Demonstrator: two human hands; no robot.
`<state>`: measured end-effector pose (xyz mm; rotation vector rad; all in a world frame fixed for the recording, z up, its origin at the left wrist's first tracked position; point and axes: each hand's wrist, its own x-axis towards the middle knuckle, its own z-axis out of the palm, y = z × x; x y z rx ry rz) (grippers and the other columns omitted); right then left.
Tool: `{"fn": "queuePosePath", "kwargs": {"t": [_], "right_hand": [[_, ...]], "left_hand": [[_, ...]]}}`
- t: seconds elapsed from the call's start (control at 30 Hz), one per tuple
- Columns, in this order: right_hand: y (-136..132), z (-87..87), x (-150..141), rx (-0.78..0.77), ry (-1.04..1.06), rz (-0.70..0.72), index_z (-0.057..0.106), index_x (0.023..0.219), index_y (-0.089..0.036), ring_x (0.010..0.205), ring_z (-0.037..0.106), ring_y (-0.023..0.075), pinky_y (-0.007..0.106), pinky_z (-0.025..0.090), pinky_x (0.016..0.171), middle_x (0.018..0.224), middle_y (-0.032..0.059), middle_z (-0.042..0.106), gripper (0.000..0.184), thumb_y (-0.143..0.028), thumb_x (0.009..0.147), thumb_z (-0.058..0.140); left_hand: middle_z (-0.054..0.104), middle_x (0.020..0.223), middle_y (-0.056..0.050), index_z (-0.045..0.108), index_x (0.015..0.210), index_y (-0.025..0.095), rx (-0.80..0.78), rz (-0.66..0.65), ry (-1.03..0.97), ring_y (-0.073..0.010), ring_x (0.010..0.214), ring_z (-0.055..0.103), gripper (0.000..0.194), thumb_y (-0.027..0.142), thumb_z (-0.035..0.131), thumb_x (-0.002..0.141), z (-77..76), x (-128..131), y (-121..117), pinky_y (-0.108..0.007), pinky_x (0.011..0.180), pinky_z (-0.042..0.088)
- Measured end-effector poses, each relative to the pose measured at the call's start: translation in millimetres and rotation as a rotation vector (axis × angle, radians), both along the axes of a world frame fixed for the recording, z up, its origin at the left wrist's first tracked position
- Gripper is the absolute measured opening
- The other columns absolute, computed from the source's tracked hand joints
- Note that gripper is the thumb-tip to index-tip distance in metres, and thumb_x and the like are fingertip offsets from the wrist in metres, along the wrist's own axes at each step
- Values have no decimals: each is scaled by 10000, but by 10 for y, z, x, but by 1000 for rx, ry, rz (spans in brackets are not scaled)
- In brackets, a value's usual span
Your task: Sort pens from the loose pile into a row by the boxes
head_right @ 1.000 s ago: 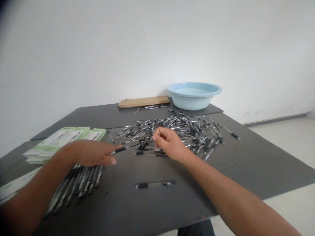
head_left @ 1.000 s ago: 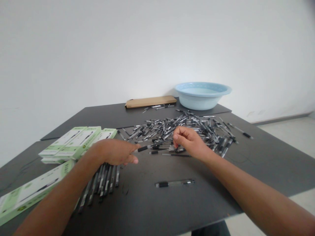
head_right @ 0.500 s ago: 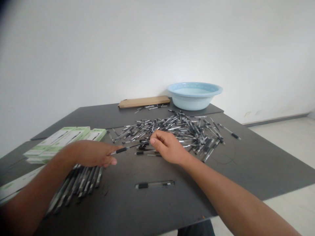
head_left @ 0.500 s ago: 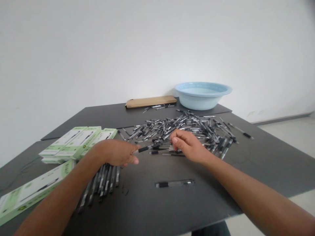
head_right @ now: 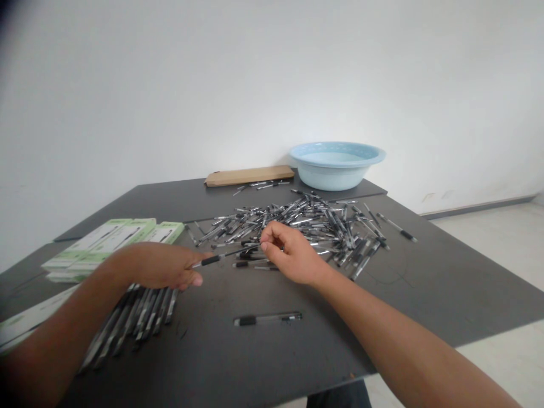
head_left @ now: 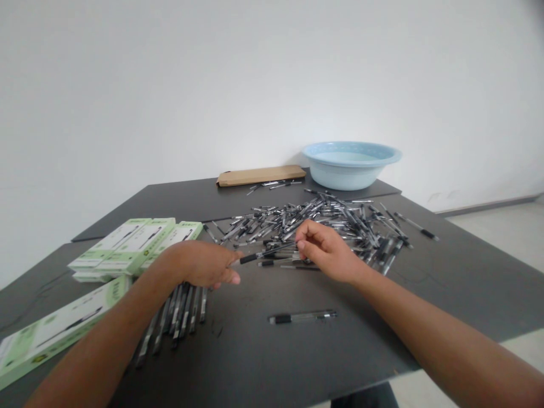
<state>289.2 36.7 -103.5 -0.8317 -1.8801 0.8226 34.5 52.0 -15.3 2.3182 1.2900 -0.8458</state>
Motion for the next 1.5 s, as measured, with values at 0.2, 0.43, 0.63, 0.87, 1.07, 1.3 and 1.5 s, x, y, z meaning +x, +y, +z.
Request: {"fn": "queuePosePath", "kwargs": {"t": [0.2, 0.43, 0.63, 0.87, 1.07, 1.3, 1.5], "right_hand": [[9, 14, -7, 32, -52, -16, 504, 813, -183, 605, 468, 115, 238, 352, 564, 673, -21, 525, 102, -217, 908, 490], [-14, 25, -9, 40, -96, -22, 502, 772, -182, 602, 460, 112, 235, 348, 564, 661, -25, 516, 137, -215, 905, 498], [-11, 33, -14, 48, -107, -9, 504, 761, -180, 603, 474, 113, 235, 356, 571, 654, -23, 524, 166, -231, 918, 486], [-13, 32, -13, 52, -135, -6, 504, 741, -179, 596, 466, 112, 232, 352, 571, 643, -24, 520, 202, -250, 928, 477], [-6, 33, -10, 59, -154, -6, 504, 727, -179, 600, 473, 114, 232, 356, 579, 644, -19, 524, 230, -269, 936, 470], [-29, 9, -3, 6, -72, 38, 527, 887, -184, 624, 484, 115, 231, 368, 584, 698, -17, 523, 188, -346, 950, 455], [-23, -23, -3, -15, -3, 55, 505, 930, -192, 632, 463, 111, 225, 366, 579, 734, -19, 502, 99, -290, 918, 507]], "left_hand": [[740, 963, -158, 410, 1401, 67, 16, -13, 15, -266, 867, 675, 559, 357, 444, 925, 4, 18, -10, -307, 701, 475], [748, 913, -130, 496, 1331, 102, 11, -7, 21, -240, 798, 680, 466, 336, 453, 930, 14, 63, -39, -270, 621, 459], [752, 914, -114, 429, 1392, 104, -16, 23, 12, -223, 806, 679, 505, 318, 456, 935, 12, 74, -43, -253, 633, 474], [752, 921, -104, 405, 1408, 115, -13, 3, 26, -220, 820, 681, 531, 352, 447, 935, -2, 66, -22, -252, 652, 484], [755, 906, -112, 414, 1403, 106, -10, -3, 22, -227, 814, 682, 520, 337, 452, 939, -4, 67, -20, -267, 654, 489], [753, 887, -133, 461, 1370, 99, 7, 3, -14, -254, 807, 684, 504, 337, 462, 926, -3, 36, -26, -280, 629, 478], [754, 892, -134, 427, 1392, 87, 3, 12, -1, -248, 794, 683, 542, 355, 450, 922, -5, 28, -23, -275, 620, 471]]}}
